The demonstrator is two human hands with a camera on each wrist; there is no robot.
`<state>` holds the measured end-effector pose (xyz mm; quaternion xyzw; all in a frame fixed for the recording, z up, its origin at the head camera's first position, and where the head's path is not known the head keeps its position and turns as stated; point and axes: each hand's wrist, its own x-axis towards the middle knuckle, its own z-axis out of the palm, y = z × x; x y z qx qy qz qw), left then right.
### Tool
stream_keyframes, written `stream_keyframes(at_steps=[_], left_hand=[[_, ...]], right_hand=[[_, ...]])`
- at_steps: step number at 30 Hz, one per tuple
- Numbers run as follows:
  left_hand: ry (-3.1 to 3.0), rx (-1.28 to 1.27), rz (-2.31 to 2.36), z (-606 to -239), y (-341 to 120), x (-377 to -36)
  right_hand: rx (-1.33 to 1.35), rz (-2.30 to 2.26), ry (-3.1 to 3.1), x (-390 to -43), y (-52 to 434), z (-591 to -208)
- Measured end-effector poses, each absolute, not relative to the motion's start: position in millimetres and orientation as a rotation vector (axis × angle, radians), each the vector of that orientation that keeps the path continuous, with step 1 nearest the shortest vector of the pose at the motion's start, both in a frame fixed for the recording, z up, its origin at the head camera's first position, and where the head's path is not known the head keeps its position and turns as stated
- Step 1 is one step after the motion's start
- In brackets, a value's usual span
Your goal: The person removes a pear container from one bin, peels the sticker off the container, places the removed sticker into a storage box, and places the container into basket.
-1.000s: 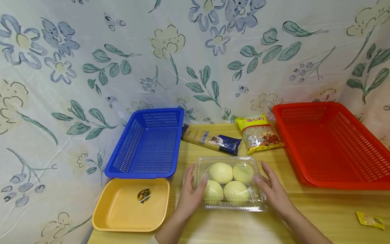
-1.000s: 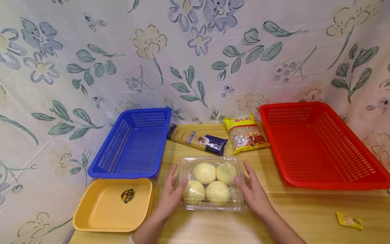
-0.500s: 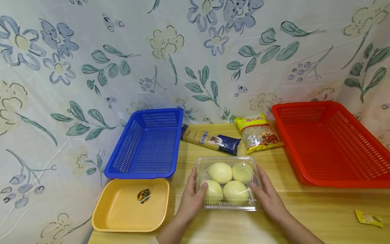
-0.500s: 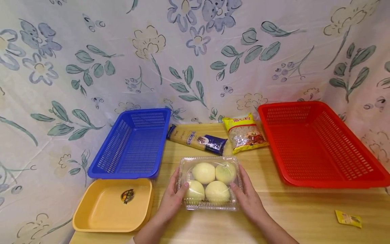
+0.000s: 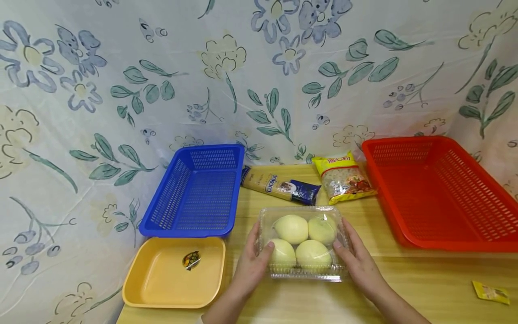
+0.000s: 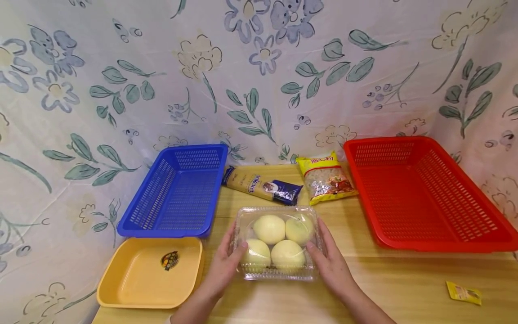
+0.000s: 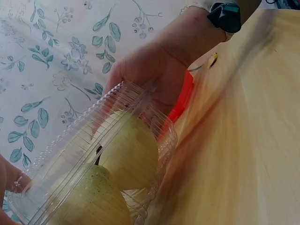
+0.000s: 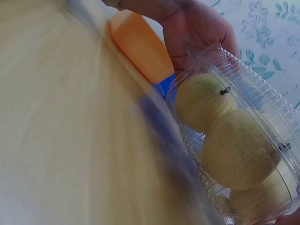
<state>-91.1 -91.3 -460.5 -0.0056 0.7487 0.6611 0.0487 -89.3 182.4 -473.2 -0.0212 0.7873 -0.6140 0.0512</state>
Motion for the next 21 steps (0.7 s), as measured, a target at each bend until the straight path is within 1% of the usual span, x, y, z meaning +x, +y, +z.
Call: stream_keyframes(at_steps=[5, 10, 15, 21], left_hand=[[2.264, 0.046, 2.03, -438, -100, -88], [2.251, 0.109, 2.044, -416, -116, -92], [2.269, 0.124, 2.023, -397, -143, -99], [2.281, 0.074, 2.012, -375, -180, -108]], right_hand=[[-0.134, -1.906, 2.387, -87, 178, -453], [-0.197, -1.909, 2.43, -91, 164, -429], [-0.246, -1.847, 2.477, -99, 142, -408], [-0.3, -1.767, 2.486, -110, 110, -390]])
